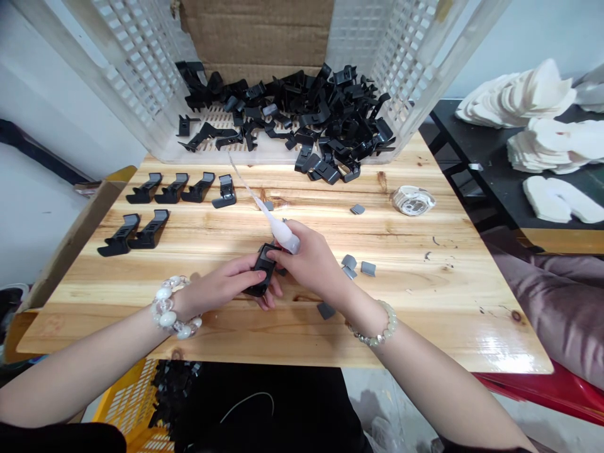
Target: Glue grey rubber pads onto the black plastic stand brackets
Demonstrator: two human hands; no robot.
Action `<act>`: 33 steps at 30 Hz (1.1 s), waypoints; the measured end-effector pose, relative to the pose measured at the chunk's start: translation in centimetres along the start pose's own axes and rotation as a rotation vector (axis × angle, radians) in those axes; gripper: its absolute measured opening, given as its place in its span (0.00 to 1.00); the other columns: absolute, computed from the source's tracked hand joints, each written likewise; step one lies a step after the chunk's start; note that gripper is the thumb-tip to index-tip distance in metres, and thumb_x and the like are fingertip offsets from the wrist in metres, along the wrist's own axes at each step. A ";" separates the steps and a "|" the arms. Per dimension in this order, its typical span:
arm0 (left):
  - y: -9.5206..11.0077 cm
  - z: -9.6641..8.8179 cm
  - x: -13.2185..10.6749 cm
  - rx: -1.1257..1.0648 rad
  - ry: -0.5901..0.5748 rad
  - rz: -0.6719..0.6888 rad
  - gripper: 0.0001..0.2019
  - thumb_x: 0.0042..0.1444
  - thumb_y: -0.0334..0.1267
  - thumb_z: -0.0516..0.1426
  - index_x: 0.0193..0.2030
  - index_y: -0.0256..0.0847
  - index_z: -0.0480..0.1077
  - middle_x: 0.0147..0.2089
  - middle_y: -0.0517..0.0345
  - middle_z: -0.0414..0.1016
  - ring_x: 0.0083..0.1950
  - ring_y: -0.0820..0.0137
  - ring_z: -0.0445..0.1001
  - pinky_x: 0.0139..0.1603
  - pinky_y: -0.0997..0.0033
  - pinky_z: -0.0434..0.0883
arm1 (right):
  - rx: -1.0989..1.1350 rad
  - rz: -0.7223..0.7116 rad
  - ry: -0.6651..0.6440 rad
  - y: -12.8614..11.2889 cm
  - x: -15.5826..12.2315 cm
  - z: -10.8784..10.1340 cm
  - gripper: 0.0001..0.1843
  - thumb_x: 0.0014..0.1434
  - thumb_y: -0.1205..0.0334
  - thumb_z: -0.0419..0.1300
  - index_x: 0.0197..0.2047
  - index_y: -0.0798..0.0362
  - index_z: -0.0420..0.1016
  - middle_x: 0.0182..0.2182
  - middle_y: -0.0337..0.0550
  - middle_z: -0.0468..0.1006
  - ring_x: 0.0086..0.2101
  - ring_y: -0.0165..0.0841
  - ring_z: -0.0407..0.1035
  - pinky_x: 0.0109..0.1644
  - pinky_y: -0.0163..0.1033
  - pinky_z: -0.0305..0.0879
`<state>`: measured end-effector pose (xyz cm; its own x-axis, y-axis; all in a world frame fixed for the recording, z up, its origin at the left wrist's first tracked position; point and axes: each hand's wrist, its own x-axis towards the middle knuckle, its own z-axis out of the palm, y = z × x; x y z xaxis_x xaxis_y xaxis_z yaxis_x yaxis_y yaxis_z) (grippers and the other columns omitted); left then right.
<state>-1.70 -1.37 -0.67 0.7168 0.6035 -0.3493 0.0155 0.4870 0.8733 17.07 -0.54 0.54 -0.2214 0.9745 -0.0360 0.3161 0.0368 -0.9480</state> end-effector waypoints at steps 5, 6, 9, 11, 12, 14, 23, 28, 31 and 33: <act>0.0 0.0 0.0 -0.016 -0.005 -0.004 0.09 0.61 0.38 0.56 0.46 0.37 0.65 0.40 0.52 0.78 0.35 0.68 0.79 0.37 0.67 0.77 | -0.002 -0.003 -0.032 0.0 0.1 -0.2 0.10 0.52 0.65 0.64 0.31 0.51 0.64 0.25 0.34 0.72 0.26 0.33 0.71 0.32 0.39 0.66; 0.0 0.0 0.0 -0.018 -0.005 -0.008 0.10 0.61 0.38 0.56 0.46 0.37 0.65 0.39 0.52 0.78 0.35 0.68 0.79 0.37 0.67 0.77 | -0.004 -0.003 -0.035 0.0 0.1 -0.2 0.10 0.52 0.65 0.64 0.31 0.51 0.64 0.25 0.34 0.72 0.26 0.33 0.71 0.32 0.39 0.66; -0.1 0.1 0.0 -0.011 -0.004 -0.018 0.10 0.61 0.38 0.56 0.47 0.37 0.64 0.40 0.52 0.78 0.35 0.68 0.79 0.38 0.66 0.76 | -0.003 0.002 -0.043 0.1 0.1 -0.2 0.10 0.52 0.65 0.64 0.31 0.51 0.64 0.25 0.33 0.72 0.26 0.33 0.71 0.32 0.39 0.65; -0.2 0.2 0.1 -0.006 -0.005 -0.019 0.10 0.61 0.39 0.56 0.46 0.38 0.63 0.39 0.52 0.77 0.35 0.68 0.79 0.38 0.66 0.76 | 0.023 0.006 -0.049 0.0 0.0 -0.2 0.11 0.52 0.64 0.65 0.32 0.51 0.65 0.25 0.34 0.72 0.26 0.32 0.71 0.32 0.39 0.65; -0.2 0.2 0.1 -0.004 0.001 -0.018 0.10 0.62 0.40 0.55 0.46 0.38 0.63 0.39 0.53 0.77 0.35 0.68 0.79 0.37 0.66 0.76 | 0.049 0.009 -0.053 0.0 0.0 -0.2 0.11 0.52 0.64 0.65 0.32 0.51 0.65 0.25 0.34 0.72 0.26 0.32 0.71 0.32 0.39 0.66; 0.2 0.1 0.1 0.013 0.037 0.000 0.11 0.62 0.43 0.54 0.45 0.38 0.64 0.38 0.53 0.76 0.36 0.67 0.78 0.38 0.64 0.77 | 0.106 0.003 -0.043 -0.2 0.1 -0.4 0.12 0.51 0.62 0.66 0.33 0.52 0.65 0.26 0.34 0.71 0.26 0.31 0.69 0.32 0.38 0.65; 5.5 -5.2 -3.6 0.966 0.633 0.008 0.16 0.62 0.48 0.51 0.43 0.37 0.70 0.47 0.47 0.77 0.51 0.56 0.73 0.57 0.56 0.66 | 0.444 0.035 0.148 0.6 1.5 -2.3 0.15 0.51 0.58 0.67 0.30 0.53 0.64 0.20 0.33 0.66 0.19 0.24 0.56 0.21 0.32 0.50; 4.6 -9.3 -5.3 1.121 0.922 -0.112 0.22 0.60 0.46 0.51 0.56 0.33 0.62 0.45 0.44 0.78 0.45 0.56 0.78 0.48 0.58 0.71 | 0.522 0.032 0.181 0.6 1.6 -2.6 0.16 0.50 0.57 0.68 0.31 0.53 0.64 0.19 0.33 0.66 0.19 0.23 0.56 0.22 0.31 0.48; 3.5 -9.9 -5.7 1.197 1.015 -0.086 0.26 0.61 0.44 0.50 0.62 0.30 0.58 0.49 0.39 0.76 0.49 0.54 0.76 0.53 0.54 0.70 | 0.532 0.026 0.182 0.4 1.5 -2.7 0.16 0.49 0.56 0.68 0.30 0.53 0.63 0.19 0.33 0.66 0.19 0.23 0.56 0.22 0.32 0.49; 2.9 -9.4 -5.8 1.274 1.065 -0.012 0.26 0.61 0.44 0.49 0.62 0.28 0.59 0.56 0.35 0.71 0.57 0.53 0.71 0.59 0.54 0.66 | 0.533 0.028 0.184 0.3 1.5 -2.6 0.17 0.48 0.56 0.68 0.30 0.53 0.63 0.19 0.33 0.66 0.18 0.23 0.55 0.21 0.32 0.49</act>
<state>-12.35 2.52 0.65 -0.0454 0.9977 0.0503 0.9241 0.0228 0.3814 19.27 1.51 1.04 -0.0401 0.9978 -0.0529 -0.2006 -0.0599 -0.9778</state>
